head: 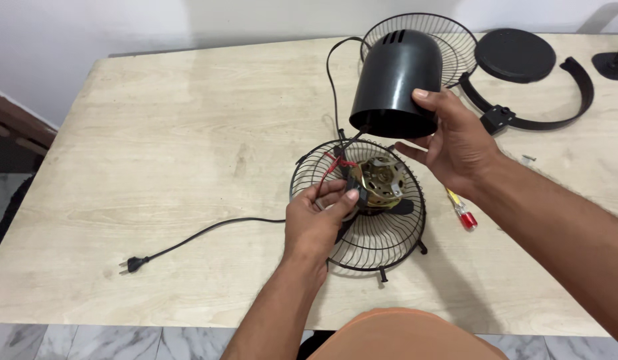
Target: The person reassembles a small electric fan on a light wooden table. They place the motor housing onto the fan blade assembly, secure it with a screw and nut using a screwdriver, then attach the front wire cage and begin attaching the base plate with screws.
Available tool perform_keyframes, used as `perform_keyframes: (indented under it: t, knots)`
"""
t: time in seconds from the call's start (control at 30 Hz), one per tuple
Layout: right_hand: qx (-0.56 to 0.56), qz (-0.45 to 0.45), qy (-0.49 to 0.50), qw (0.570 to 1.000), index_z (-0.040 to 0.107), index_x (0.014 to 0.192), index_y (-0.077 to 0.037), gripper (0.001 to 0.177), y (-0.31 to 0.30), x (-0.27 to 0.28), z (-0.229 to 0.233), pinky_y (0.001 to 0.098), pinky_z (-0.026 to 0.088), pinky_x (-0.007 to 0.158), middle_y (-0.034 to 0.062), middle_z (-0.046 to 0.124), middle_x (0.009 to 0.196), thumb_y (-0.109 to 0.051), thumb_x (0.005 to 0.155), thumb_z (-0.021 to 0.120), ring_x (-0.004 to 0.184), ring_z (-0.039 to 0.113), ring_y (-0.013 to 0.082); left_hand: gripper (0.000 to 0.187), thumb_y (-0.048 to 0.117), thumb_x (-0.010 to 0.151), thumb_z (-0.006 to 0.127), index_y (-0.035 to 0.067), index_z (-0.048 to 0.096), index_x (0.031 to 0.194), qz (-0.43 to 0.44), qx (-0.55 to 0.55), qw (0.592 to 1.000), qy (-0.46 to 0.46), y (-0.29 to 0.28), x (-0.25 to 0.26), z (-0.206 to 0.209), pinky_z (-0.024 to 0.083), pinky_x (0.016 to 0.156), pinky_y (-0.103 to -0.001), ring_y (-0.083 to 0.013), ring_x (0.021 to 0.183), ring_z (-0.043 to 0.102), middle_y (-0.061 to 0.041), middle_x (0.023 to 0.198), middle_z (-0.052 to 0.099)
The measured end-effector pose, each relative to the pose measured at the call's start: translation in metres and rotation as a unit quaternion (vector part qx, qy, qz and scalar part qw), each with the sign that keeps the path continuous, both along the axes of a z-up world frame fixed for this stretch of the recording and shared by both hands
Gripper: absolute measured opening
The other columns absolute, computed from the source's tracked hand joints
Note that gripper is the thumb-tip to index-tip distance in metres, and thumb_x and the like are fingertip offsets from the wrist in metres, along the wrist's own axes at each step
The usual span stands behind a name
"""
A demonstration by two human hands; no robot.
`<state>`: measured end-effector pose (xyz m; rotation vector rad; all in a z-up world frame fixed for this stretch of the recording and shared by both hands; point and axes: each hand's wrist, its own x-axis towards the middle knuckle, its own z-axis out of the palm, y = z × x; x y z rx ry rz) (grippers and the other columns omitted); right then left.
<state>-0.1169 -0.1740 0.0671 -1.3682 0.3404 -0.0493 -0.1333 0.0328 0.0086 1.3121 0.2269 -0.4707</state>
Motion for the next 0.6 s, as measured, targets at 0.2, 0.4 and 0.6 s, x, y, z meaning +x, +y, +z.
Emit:
perform_keyframes:
  t: [0.2, 0.4, 0.6]
  knots:
    - [0.021, -0.021, 0.0, 1.0, 0.038, 0.142, -0.018, 0.082, -0.012, -0.01, -0.001, 0.0583, 0.043, 0.112, 0.0121, 0.051, 0.136, -0.047, 0.073, 0.071, 0.134, 0.054, 0.03, 0.053, -0.001, 0.083, 0.07, 0.004, 0.054, 0.133, -0.023, -0.034, 0.999, -0.021, -0.019, 0.011, 0.002, 0.053, 0.095, -0.026, -0.0124, 0.104, 0.07, -0.005, 0.109, 0.078]
    - [0.017, -0.021, -0.004, 1.0, 0.031, 0.147, -0.024, 0.086, -0.017, -0.018, -0.003, 0.056, 0.047, 0.111, 0.0138, 0.051, 0.135, -0.042, 0.073, 0.071, 0.131, 0.057, 0.0278, 0.054, 0.015, 0.097, 0.063, 0.009, 0.036, 0.143, 0.042, 0.231, 0.971, 0.04, -0.03, 0.003, 0.012, 0.051, 0.094, -0.035, -0.0218, 0.112, 0.065, -0.011, 0.132, 0.063]
    - [0.027, -0.023, -0.016, 0.999, 0.034, 0.149, -0.022, 0.085, -0.027, -0.02, -0.01, 0.0541, 0.051, 0.108, 0.013, 0.051, 0.134, -0.036, 0.075, 0.073, 0.129, 0.057, 0.0265, 0.031, 0.009, 0.098, 0.053, 0.01, 0.07, 0.125, 0.104, 0.281, 0.95, -0.091, -0.02, -0.015, 0.021, 0.055, 0.088, -0.032, -0.0167, 0.102, 0.072, -0.007, 0.116, 0.075]
